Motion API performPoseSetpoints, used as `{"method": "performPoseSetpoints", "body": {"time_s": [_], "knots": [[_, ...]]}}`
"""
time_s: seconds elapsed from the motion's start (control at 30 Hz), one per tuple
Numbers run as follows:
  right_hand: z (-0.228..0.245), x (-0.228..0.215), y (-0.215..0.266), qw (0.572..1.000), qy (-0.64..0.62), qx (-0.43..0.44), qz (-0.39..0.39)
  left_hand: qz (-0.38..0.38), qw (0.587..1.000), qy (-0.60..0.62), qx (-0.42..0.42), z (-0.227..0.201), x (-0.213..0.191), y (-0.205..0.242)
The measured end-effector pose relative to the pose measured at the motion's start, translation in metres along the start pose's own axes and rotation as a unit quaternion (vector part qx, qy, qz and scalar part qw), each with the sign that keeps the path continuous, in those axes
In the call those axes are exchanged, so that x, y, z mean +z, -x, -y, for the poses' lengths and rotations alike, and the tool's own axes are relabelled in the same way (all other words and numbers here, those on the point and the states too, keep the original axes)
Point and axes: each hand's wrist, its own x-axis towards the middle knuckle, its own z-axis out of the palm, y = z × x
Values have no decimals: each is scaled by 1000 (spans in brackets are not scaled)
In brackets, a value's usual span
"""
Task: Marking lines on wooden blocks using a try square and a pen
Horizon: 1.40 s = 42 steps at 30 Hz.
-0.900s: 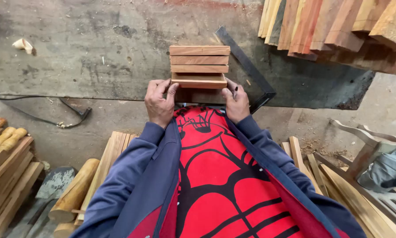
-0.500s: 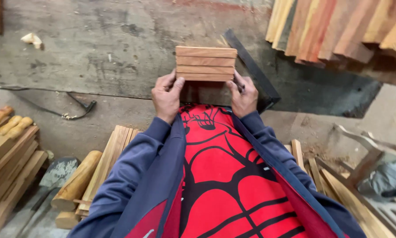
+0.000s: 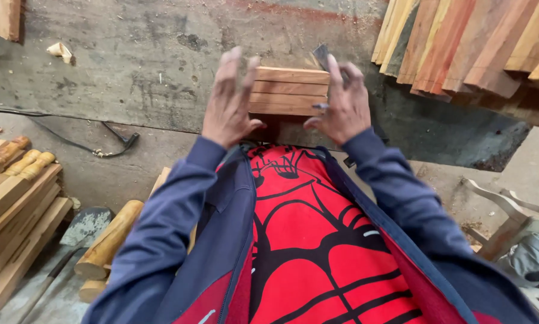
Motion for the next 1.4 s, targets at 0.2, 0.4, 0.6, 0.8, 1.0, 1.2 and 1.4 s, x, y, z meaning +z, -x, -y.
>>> {"method": "performPoseSetpoints", "body": {"time_s": [0.2, 0.4, 0.6, 0.8, 1.0, 1.2, 1.4], "knots": [[-13, 30, -7, 993, 62, -79, 59, 14, 994, 69, 79, 10, 24, -16], [13, 39, 19, 999, 20, -19, 44, 32, 993, 98, 61, -5, 0, 10], [18, 26, 12, 999, -2, -13, 50, 46, 988, 139, -55, -16, -11, 13], [34, -25, 44, 967, -215, 126, -43, -120, 880, 374, -266, -31, 1, 76], [-51, 43, 153, 928, 17, 344, -143, -161, 806, 424, -380, -27, 30, 109], [-73, 71, 185, 914, 12, 383, -132, -207, 797, 427, -372, -42, 30, 102], [-109, 74, 196, 902, -51, 420, -80, -276, 749, 437, -415, -58, 60, 79]]}}
